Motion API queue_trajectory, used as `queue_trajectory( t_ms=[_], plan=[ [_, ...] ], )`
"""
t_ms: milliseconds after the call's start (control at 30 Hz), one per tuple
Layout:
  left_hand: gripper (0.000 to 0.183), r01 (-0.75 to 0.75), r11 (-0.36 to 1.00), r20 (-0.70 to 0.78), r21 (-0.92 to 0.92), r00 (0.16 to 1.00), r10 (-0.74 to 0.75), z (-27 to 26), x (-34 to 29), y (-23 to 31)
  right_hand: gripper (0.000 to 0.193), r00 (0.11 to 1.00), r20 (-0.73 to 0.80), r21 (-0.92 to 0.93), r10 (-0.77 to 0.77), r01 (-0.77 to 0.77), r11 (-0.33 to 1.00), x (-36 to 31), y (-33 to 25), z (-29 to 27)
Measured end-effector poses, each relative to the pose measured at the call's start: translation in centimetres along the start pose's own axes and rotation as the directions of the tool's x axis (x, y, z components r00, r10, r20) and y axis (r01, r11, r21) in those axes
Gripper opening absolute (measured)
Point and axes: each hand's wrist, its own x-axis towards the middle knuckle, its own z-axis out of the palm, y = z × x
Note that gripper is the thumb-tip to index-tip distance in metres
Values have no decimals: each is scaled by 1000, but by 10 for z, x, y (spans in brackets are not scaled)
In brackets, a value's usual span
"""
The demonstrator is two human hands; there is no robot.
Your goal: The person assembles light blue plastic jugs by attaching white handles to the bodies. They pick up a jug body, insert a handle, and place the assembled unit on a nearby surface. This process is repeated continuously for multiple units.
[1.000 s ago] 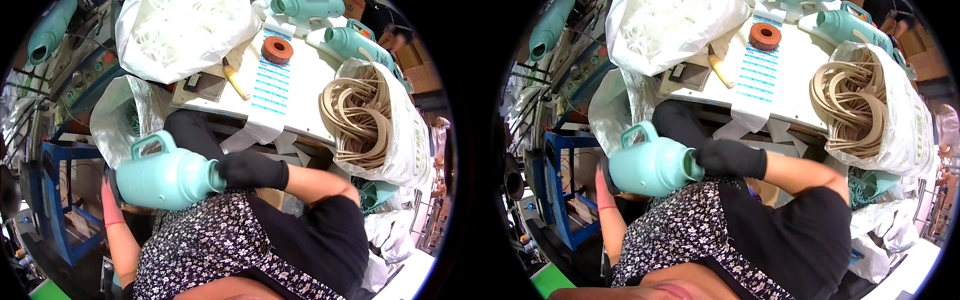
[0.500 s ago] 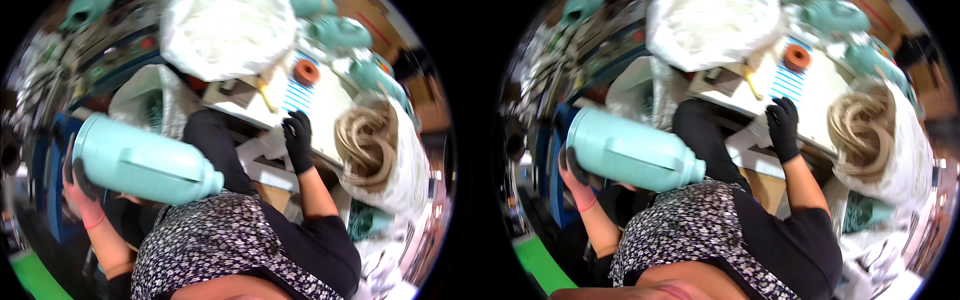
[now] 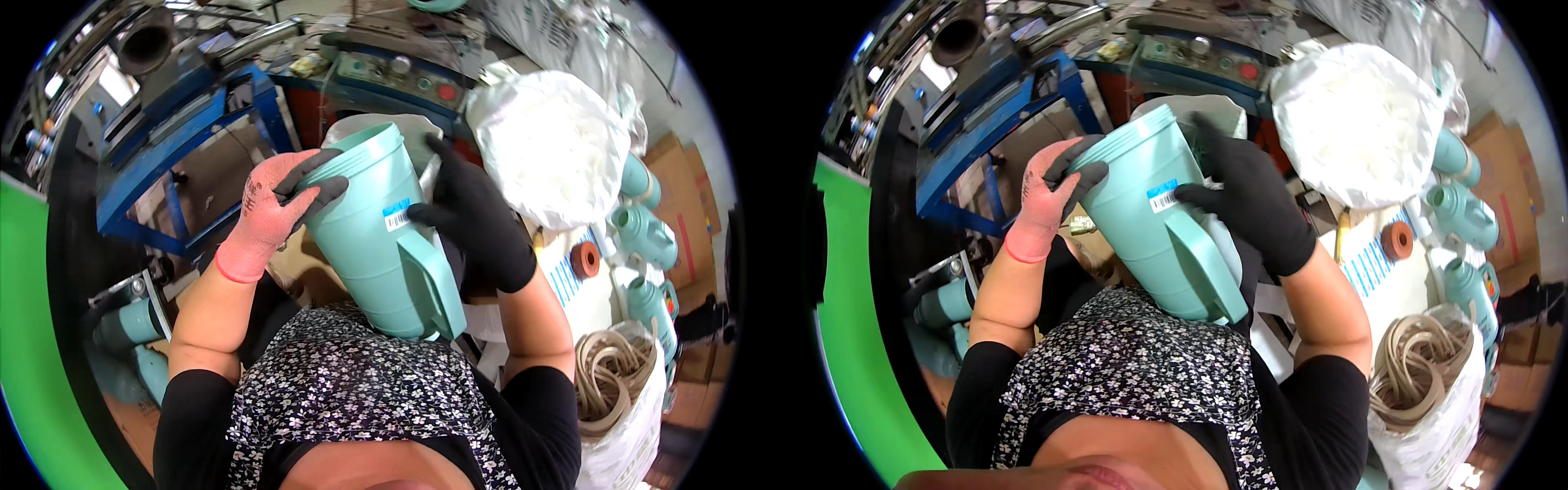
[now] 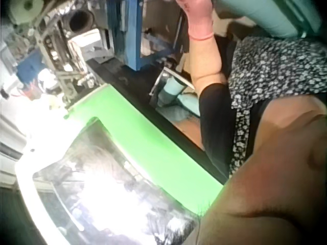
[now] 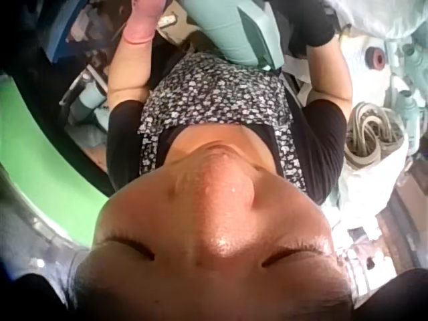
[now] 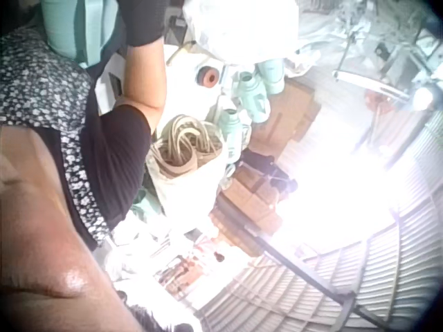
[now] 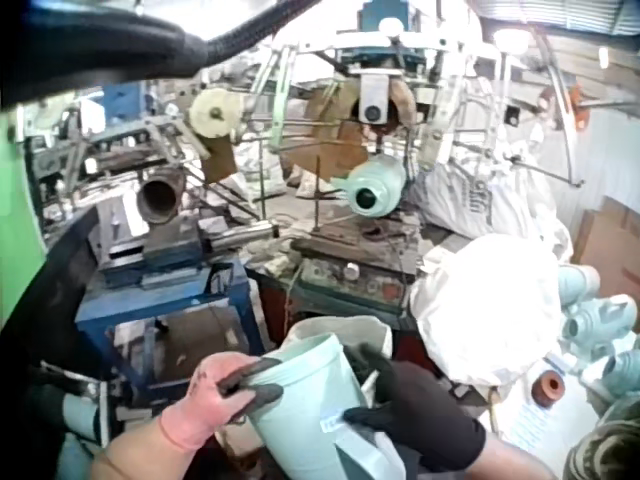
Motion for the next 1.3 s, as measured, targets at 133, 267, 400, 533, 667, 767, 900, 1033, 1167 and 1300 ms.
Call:
queue_trajectory(
  t_ms=[133,267,400,533,667,767,900,1033,1167,1300],
  plan=[
    [34,-12,1000,-236,26,972,18,-39,-37,-18,75,974,100,581,203,-222,783,-44,52,1],
    [24,265,943,-470,-200,819,-329,-76,-48,-31,84,918,397,696,-12,-292,656,-123,57,74],
    [23,341,933,-519,-116,780,-349,-113,-26,-78,95,966,184,148,-181,154,977,-88,48,117],
    [36,415,861,-549,293,811,-204,-203,31,-100,72,936,295,98,-190,169,981,20,-18,98],
    [53,331,810,-645,484,760,75,-240,91,-46,57,959,-28,149,-282,283,947,83,-9,119],
    [57,50,853,-577,520,757,307,-257,92,-19,51,995,-64,901,-71,88,425,139,-23,141],
    [55,20,696,-378,718,850,366,-227,6,-31,59,957,-275,751,-92,273,601,221,-47,168],
    [54,289,738,-382,610,923,-46,-178,-103,-95,66,978,-201,658,-58,178,732,276,-100,186],
    [51,360,620,-321,697,930,-179,-135,-191,-166,51,999,48,889,11,-48,455,349,-127,209],
    [45,351,573,-276,741,936,-218,-123,-177,-150,65,976,85,868,202,-172,466,439,-133,247]
  ],
)
